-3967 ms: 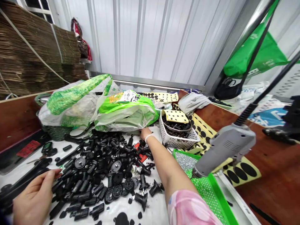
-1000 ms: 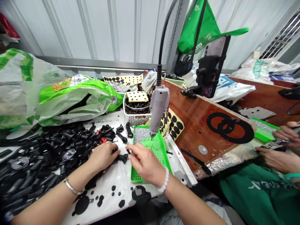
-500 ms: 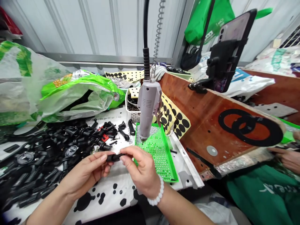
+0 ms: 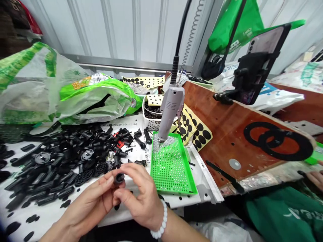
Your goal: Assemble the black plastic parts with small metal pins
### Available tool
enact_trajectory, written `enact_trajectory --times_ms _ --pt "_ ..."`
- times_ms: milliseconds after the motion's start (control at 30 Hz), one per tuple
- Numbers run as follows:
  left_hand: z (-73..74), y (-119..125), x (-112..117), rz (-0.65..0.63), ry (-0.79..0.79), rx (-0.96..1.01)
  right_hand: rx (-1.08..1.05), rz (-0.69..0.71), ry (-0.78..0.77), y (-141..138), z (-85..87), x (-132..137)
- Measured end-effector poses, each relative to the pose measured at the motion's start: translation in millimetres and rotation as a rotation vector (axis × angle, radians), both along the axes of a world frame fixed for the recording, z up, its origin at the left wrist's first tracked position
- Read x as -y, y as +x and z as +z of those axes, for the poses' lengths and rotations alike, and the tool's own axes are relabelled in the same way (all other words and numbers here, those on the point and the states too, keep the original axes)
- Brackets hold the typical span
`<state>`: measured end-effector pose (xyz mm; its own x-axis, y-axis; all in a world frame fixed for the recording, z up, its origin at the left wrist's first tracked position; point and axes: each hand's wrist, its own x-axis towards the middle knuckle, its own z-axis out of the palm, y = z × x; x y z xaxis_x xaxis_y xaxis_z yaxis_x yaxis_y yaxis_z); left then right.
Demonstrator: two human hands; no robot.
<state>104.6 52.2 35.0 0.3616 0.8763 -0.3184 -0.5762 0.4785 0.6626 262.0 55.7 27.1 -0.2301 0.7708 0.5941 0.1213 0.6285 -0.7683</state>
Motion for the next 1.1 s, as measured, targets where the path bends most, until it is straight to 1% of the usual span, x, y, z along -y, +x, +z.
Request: enact_trajectory --times_ms 67,100,167,233,267,300,367,400,433,467,533,600,733,800,867,967,1033,1100 --pt "-2.2 -1.3 3.8 -0.010 0.035 -0.044 0.005 -0.008 0.001 -6.2 -0.5 1.7" --pt "-2.8 -3.3 5.3 -0.001 0.068 -0.110 0.000 -0.022 0.011 -8.1 -0.3 1.9" --pt "-2.5 -10.0 8.1 0.095 0.176 -0.330 0.009 -0.037 0.031 -9.4 1.0 1.0" --pt "0.2 -18.1 11.3 0.252 0.360 -0.618 0.074 -0.038 0.040 -8.9 3.0 -0.9" --pt "2.2 -21.8 12.9 0.309 0.480 -0.760 0.119 -0.037 0.046 -8.8 4.1 -1.8" --pt "4.5 -24.8 14.4 0.333 0.608 -0.884 0.165 -0.036 0.058 -9.0 5.0 -2.4" --pt "8.7 -28.2 16.8 0.301 0.840 -1.057 0.246 -0.026 0.102 -11.0 6.1 -2.7" --pt "10.2 -28.7 17.4 0.276 0.921 -1.103 0.281 -0.022 0.122 -12.6 6.2 -2.4" --pt "11.1 -28.7 17.7 0.258 0.968 -1.125 0.312 -0.021 0.137 -14.3 6.1 -1.9" --pt "11.4 -28.4 17.8 0.256 0.980 -1.130 0.333 -0.023 0.141 -15.8 5.8 -1.4" --pt "10.9 -28.0 17.8 0.281 0.919 -1.109 0.336 -0.039 0.138 -17.8 4.8 -0.7" --pt "9.7 -28.3 17.8 0.291 0.778 -1.050 0.307 -0.054 0.140 -18.0 3.6 -0.6" --pt "7.7 -30.4 16.4 0.244 0.449 -0.836 0.273 -0.097 0.182 -16.0 2.2 -1.4" --pt "6.0 -31.4 14.5 0.251 0.355 -0.749 0.276 -0.115 0.234 -16.1 1.7 -1.6" --pt "3.0 -31.9 12.7 0.257 0.321 -0.708 0.287 -0.118 0.299 -17.6 0.9 -1.8" --pt "-3.0 -31.9 12.6 0.286 0.334 -0.708 0.302 -0.118 0.362 -21.6 -1.2 -2.4" --pt "-6.8 -31.6 14.2 0.320 0.352 -0.721 0.279 -0.106 0.337 -24.1 -3.2 -2.8" --pt "-10.3 -31.6 16.3 0.354 0.368 -0.739 0.226 -0.075 0.240 -25.8 -5.1 -3.0"
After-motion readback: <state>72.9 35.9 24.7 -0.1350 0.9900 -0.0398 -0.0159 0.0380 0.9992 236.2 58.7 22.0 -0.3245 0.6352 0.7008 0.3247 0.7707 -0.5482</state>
